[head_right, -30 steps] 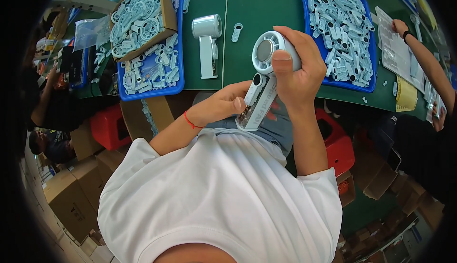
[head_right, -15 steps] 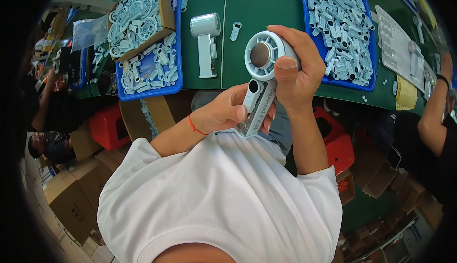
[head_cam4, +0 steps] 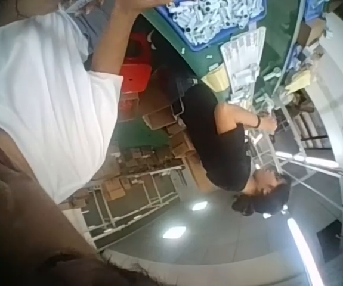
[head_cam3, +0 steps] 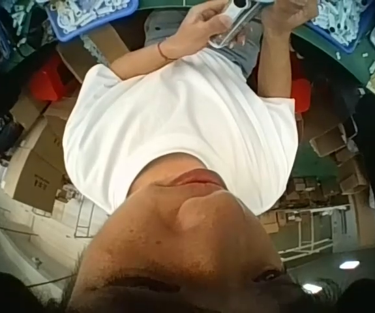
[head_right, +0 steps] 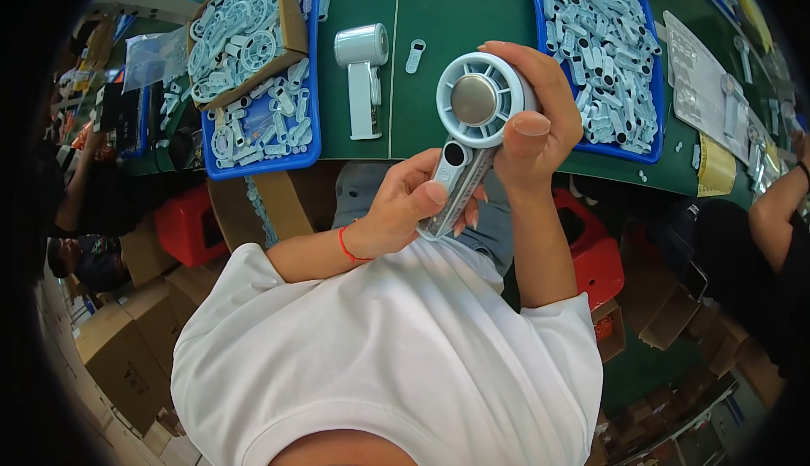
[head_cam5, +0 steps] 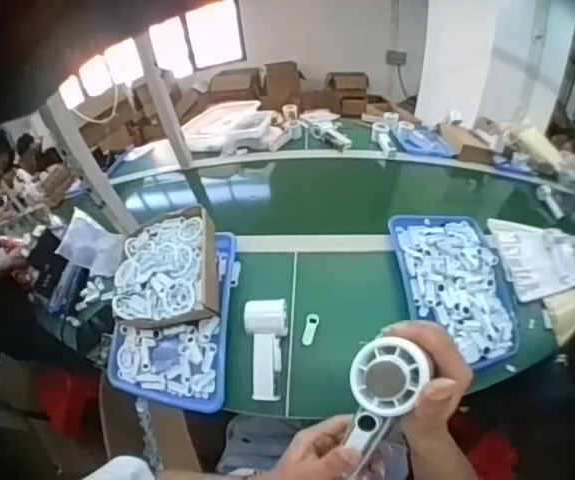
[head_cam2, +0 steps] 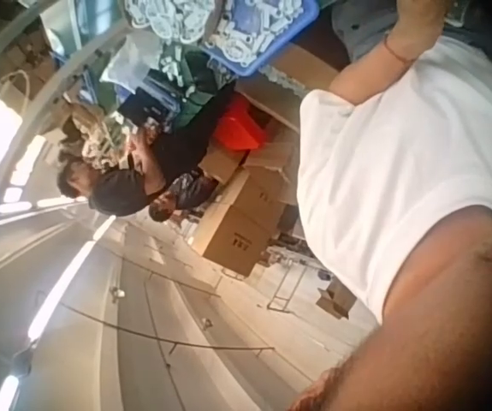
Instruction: Assembling handheld hair dryers on a factory production line by fitting plastic housing components together.
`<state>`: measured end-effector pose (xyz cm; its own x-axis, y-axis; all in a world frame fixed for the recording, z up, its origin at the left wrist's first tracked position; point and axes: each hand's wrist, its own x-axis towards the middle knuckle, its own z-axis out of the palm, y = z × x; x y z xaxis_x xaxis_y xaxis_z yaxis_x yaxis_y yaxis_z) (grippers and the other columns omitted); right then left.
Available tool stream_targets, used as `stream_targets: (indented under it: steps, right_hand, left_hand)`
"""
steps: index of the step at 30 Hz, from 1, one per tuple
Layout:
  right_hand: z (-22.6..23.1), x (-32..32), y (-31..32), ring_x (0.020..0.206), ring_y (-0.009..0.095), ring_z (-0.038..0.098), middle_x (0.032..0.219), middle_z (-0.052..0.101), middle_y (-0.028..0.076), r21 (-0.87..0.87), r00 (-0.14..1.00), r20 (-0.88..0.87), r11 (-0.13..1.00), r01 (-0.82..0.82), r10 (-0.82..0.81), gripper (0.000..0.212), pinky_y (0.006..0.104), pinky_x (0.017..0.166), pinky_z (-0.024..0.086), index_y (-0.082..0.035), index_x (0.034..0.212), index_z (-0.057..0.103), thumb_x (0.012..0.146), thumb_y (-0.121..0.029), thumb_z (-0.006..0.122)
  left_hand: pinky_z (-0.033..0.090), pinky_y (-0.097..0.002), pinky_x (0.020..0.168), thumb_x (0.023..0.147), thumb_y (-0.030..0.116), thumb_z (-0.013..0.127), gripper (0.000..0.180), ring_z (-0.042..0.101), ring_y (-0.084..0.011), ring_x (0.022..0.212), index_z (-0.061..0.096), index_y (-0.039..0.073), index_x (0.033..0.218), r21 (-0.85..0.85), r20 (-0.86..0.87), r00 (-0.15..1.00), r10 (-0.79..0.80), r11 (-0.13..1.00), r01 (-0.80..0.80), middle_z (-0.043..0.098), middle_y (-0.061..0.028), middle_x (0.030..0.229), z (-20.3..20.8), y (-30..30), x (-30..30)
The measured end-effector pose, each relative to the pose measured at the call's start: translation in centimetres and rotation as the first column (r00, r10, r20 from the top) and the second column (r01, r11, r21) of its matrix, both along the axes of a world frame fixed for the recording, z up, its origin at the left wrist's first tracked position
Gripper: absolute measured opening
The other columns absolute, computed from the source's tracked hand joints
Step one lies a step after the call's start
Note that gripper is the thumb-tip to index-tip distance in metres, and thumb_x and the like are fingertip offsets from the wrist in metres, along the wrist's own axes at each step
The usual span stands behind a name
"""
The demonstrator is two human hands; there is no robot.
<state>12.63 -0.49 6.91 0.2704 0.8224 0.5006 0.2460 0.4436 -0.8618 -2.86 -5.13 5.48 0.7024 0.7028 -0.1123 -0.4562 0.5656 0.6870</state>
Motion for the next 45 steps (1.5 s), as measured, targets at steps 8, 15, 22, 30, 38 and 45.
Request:
stream_targets:
  steps: [8, 15, 22, 30, 38, 45]
  right_hand:
    - [-1.8, -1.6, -2.6, 0.110, 0.020, 0.048, 0.119, 0.050, 0.014, -0.308, 0.908, -0.313, 0.875, -0.374, 0.278, 0.071, 0.0318, 0.088, 0.043, 0.004, 0.129, 0.037, 0.085, -0.050, 0.053]
    - [-0.8, -2.8, -3.5, 0.084, 0.012, 0.056, 0.096, 0.061, 0.010, -0.542, 0.954, -0.266, 0.797, -0.265, 0.137, 0.034, 0.0250, 0.076, 0.046, 0.008, 0.113, 0.051, 0.084, -0.010, 0.055]
    - [-0.3, -3.2, -3.1, 0.076, 0.011, 0.058, 0.090, 0.063, 0.012, -0.555, 0.981, -0.139, 0.810, -0.189, 0.134, 0.034, 0.0242, 0.067, 0.047, 0.007, 0.112, 0.052, 0.082, -0.010, 0.051]
    - [-0.9, -3.7, -2.2, 0.059, 0.012, 0.054, 0.068, 0.058, 0.007, -0.306, 0.868, 0.496, 0.937, 0.165, 0.009, 0.033, 0.0229, 0.054, 0.042, 0.003, 0.093, 0.059, 0.079, -0.027, 0.065]
    - [-1.8, -4.2, -1.5, 0.053, 0.008, 0.036, 0.060, 0.044, -0.001, -0.121, 0.978, 0.202, 0.990, 0.076, -0.050, 0.023, 0.0226, 0.046, 0.029, -0.003, 0.073, 0.055, 0.076, -0.021, 0.069]
    - [-3.1, -3.8, -2.3, 0.064, 0.006, 0.040, 0.075, 0.046, -0.002, -0.288, 0.997, -0.080, 0.958, -0.016, -0.008, 0.029, 0.0195, 0.056, 0.033, -0.004, 0.079, 0.048, 0.083, -0.028, 0.065]
  left_hand:
    - [0.047, -0.0275, 0.074, 0.079, 0.020, 0.068, 0.048, 0.059, -0.0171, 0.086, 0.047, -0.004, 0.115, 0.583, -0.357, 0.738, 0.573, 0.754, -0.303, 0.059, -0.0118, 0.099, -2.3, 2.6, -0.9]
    - [0.050, -0.0350, 0.062, 0.060, 0.010, 0.076, 0.057, 0.059, -0.0342, 0.076, 0.049, -0.002, 0.109, 0.940, -0.250, 0.466, 0.849, 0.328, -0.092, 0.056, -0.0187, 0.092, -2.7, 3.5, -0.8]
    - [0.049, -0.0370, 0.056, 0.060, 0.008, 0.075, 0.060, 0.058, -0.0357, 0.072, 0.043, -0.003, 0.110, 0.964, -0.230, 0.473, 0.851, 0.267, -0.012, 0.054, -0.0196, 0.094, -2.4, 4.4, -0.7]
    - [0.048, -0.0371, 0.051, 0.065, 0.011, 0.070, 0.068, 0.060, -0.0344, 0.066, 0.036, -0.002, 0.122, 0.961, -0.272, 0.422, 0.865, 0.264, 0.079, 0.056, -0.0208, 0.096, -1.8, 4.7, -0.8]
    - [0.050, -0.0369, 0.058, 0.068, 0.010, 0.067, 0.061, 0.061, -0.0362, 0.073, 0.040, -0.003, 0.120, 0.930, -0.309, 0.479, 0.822, 0.367, -0.030, 0.059, -0.0220, 0.092, -1.0, 4.7, -0.1]
    - [0.050, -0.0376, 0.063, 0.068, 0.014, 0.070, 0.061, 0.062, -0.0372, 0.073, 0.042, -0.003, 0.119, 0.916, -0.322, 0.500, 0.804, 0.398, -0.050, 0.060, -0.0226, 0.090, -1.4, 4.9, -0.4]
